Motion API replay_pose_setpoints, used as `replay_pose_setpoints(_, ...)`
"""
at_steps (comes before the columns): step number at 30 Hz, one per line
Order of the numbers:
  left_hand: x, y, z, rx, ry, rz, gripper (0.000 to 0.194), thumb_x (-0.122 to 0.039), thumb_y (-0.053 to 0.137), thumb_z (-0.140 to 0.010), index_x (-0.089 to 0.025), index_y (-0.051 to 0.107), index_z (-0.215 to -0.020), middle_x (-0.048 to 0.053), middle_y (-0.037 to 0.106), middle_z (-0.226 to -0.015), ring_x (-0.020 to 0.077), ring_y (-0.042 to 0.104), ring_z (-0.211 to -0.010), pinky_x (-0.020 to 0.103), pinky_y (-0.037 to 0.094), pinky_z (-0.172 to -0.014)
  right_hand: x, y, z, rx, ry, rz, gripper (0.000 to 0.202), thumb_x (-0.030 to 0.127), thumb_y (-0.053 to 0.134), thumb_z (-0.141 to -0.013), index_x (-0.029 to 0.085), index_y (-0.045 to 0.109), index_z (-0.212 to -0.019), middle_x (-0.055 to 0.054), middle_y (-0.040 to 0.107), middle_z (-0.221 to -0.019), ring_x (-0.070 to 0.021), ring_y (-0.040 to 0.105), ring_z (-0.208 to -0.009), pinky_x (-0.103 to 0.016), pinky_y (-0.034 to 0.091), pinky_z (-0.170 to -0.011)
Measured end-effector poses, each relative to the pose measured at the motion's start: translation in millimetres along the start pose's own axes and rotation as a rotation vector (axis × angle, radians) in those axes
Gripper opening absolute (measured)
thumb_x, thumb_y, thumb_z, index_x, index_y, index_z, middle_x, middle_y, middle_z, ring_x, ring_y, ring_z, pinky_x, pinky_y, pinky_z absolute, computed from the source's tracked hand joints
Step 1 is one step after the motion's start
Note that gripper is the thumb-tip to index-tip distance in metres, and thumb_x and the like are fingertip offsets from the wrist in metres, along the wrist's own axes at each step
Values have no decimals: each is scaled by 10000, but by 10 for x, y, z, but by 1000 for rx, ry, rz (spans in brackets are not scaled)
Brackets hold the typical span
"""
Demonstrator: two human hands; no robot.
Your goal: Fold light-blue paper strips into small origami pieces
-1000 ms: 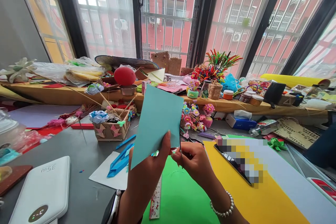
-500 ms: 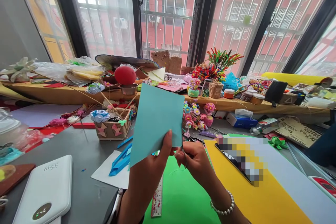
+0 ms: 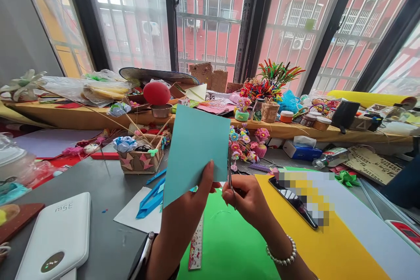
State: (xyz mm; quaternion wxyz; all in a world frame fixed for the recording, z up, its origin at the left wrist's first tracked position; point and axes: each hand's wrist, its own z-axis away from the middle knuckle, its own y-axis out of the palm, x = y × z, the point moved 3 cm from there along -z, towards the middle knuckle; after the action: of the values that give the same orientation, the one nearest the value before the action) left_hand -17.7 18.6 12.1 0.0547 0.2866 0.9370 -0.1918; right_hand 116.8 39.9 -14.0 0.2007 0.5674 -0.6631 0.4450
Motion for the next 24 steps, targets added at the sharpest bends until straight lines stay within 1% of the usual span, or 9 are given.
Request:
replay_pose_setpoints(2,3,-22,-30,2,-35,10,136,-247,552,-763,-199,672,-720,-12,670,-544,172,621,-568,283,456,-649,-2,-16,7,17,7,-20,568,685,384,-696,167,423,-467,31,340,-443,-90,314,-445,-225,225,-429)
replay_pose_setpoints(4,-9,-33,-48,2,-30,12,148,-262,557,-760,-208,667,-677,-27,665,-512,165,621,-554,265,458,-618,0,-22,12,29,11,-35,575,696,371,-692,166,426,-477,31,339,-445,-91,314,-446,-226,228,-430)
replay_pose_setpoints(7,-25,-17,-39,17,3,-4,176,-277,520,-781,-213,682,-755,-32,652,-484,151,601,-496,248,462,-579,11,-14,12,46,10,-28,576,696,377,-688,169,393,-456,34,330,-446,-87,303,-449,-226,225,-433)
replay_pose_setpoints(9,-26,2,-14,11,35,-64,191,-282,508,-786,-202,679,-815,-18,643,-484,159,604,-507,258,469,-609,20,-8,10,52,7,-21,575,691,380,-690,171,373,-447,36,323,-445,-85,299,-451,-226,222,-433)
replay_pose_setpoints(11,-26,17,16,-6,75,-127,196,-245,494,-793,-196,668,-868,-7,633,-493,166,608,-525,274,471,-642,24,-9,8,50,0,-12,576,693,370,-692,172,366,-447,37,318,-443,-85,298,-452,-224,221,-430)
replay_pose_setpoints(14,-52,17,38,-44,180,-212,218,-141,485,-785,-208,653,-907,-8,625,-505,168,606,-533,293,461,-657,20,-16,5,40,-9,13,579,693,347,-700,176,350,-441,38,309,-442,-86,295,-453,-225,216,-426)
replay_pose_setpoints(18,-131,-21,9,-100,354,-321,251,-47,484,-767,-204,657,-858,-14,630,-516,150,564,-463,269,419,-576,2,-12,-3,39,-5,35,562,661,382,-710,178,328,-426,41,292,-433,-83,283,-444,-227,207,-420)
replay_pose_setpoints(21,-159,-57,-27,-124,407,-343,261,-10,472,-767,-179,667,-806,-7,632,-519,144,546,-440,250,371,-526,-5,-6,-4,18,-5,40,560,650,392,-712,179,329,-416,45,285,-423,-80,273,-433,-229,203,-419)
replay_pose_setpoints(24,-162,-70,-41,-103,435,-309,262,0,488,-754,-179,674,-805,-8,642,-537,137,536,-427,245,361,-524,-1,-2,-2,-3,-9,41,557,632,394,-725,181,320,-408,46,276,-415,-80,265,-428,-233,200,-424)
